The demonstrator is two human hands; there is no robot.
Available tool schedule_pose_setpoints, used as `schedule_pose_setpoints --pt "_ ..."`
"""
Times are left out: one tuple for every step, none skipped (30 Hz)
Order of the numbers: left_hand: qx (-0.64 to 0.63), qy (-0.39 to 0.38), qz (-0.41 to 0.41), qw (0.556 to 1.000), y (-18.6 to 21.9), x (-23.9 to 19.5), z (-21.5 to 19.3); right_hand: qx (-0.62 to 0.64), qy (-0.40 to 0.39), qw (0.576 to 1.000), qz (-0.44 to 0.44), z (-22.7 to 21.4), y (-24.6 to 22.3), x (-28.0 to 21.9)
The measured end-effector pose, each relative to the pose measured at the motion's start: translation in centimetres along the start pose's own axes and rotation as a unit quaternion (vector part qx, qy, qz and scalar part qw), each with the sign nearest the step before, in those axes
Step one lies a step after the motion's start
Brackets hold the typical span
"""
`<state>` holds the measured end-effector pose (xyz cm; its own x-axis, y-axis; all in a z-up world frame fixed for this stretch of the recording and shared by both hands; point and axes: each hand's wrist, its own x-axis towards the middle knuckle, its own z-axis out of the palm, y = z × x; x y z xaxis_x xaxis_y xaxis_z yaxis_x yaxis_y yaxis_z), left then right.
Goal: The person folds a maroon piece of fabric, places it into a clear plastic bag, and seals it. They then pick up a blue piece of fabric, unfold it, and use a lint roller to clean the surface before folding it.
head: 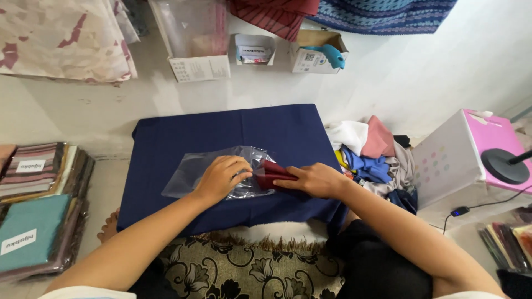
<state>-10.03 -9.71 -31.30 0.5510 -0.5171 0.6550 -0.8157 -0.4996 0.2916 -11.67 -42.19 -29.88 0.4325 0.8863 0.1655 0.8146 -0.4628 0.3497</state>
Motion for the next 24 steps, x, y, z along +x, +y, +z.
schedule_pose_setpoints --pt "0.0 -0.001 0.003 1.0 -0.5 -0.2 0.7 -0.001 0.001 1.0 0.003 -0.4 -0.1 0.2" --pt "0.013 0.006 0.022 1.0 -1.0 -0.5 1.3 0.012 0.008 1.0 0.0 -0.9 -0.3 0.4" --pt "0.028 0.014 0.041 0.999 -1.5 -0.7 1.9 0.025 0.015 1.0 -0.003 -1.4 -0.3 0.7" --pt "0.029 0.014 0.043 0.999 -1.3 -0.5 1.9 0.024 0.016 1.0 -0.002 -1.8 -0.4 1.0" --pt "0.033 0.013 0.051 0.998 -1.0 -0.4 1.9 0.032 0.009 0.999 -0.002 -2.1 -0.5 1.2" --pt "0.037 0.012 0.059 0.998 -0.8 -0.4 1.9 0.04 0.002 0.999 -0.001 -2.5 -0.7 1.4" --pt "0.037 0.012 0.059 0.997 -0.6 -0.4 1.7 0.041 0.003 0.999 -0.001 -2.4 -0.8 1.5" --pt "0.039 0.009 0.064 0.997 -0.4 -0.3 1.4 0.05 -0.009 0.999 0.011 -2.4 -1.0 1.6" --pt "0.04 0.007 0.069 0.997 -0.2 -0.2 1.2 0.059 -0.021 0.998 0.022 -2.4 -1.1 1.8" --pt "0.042 0.007 0.068 0.997 -0.1 -0.2 1.2 0.059 -0.02 0.998 0.022 -2.0 -1.1 1.8" --pt "0.044 0.005 0.078 0.996 -0.1 -0.2 1.1 0.089 -0.02 0.995 0.037 -1.5 -1.0 1.9" --pt "0.046 0.003 0.088 0.995 0.0 -0.2 1.0 0.118 -0.02 0.991 0.053 -1.1 -1.0 1.9" --pt "0.047 0.003 0.087 0.995 0.0 -0.2 1.0 0.118 -0.02 0.991 0.052 -2.2 -1.3 2.2" --pt "0.045 0.0 0.096 0.994 0.1 -0.2 0.9 0.12 -0.015 0.991 0.052 -3.3 -1.6 2.5" --pt "0.042 -0.004 0.105 0.994 0.2 -0.2 0.9 0.122 -0.011 0.991 0.052 -4.4 -1.9 2.8" --pt "0.043 -0.003 0.105 0.994 0.1 -0.3 1.1 0.122 -0.011 0.991 0.052 -4.8 -2.0 3.0" --pt "0.043 0.004 0.12 0.992 0.0 -0.4 1.4 0.122 -0.003 0.991 0.05 -5.2 -2.1 3.1" --pt "0.043 0.012 0.136 0.99 -0.1 -0.5 1.6 0.121 0.004 0.991 0.048 -5.6 -2.3 3.3" --pt "0.043 0.012 0.137 0.99 0.2 -0.4 1.4 0.121 0.005 0.991 0.048 -5.3 -2.2 3.4" --pt "0.034 0.014 0.141 0.989 0.5 -0.3 1.1 0.126 0.009 0.991 0.051 -5.0 -2.1 3.4" --pt "0.025 0.016 0.145 0.989 0.8 -0.2 0.9 0.13 0.014 0.99 0.054 -4.7 -2.0 3.5" --pt "0.025 0.015 0.146 0.989 0.7 -0.2 1.0 0.129 0.015 0.99 0.054 -4.4 -1.9 3.5" --pt "0.032 0.021 0.149 0.988 0.6 -0.2 1.2 0.134 0.024 0.989 0.053 -4.2 -1.8 3.5" --pt "0.039 0.027 0.152 0.987 0.5 -0.2 1.3 0.139 0.032 0.988 0.053 -4.0 -1.7 3.5"
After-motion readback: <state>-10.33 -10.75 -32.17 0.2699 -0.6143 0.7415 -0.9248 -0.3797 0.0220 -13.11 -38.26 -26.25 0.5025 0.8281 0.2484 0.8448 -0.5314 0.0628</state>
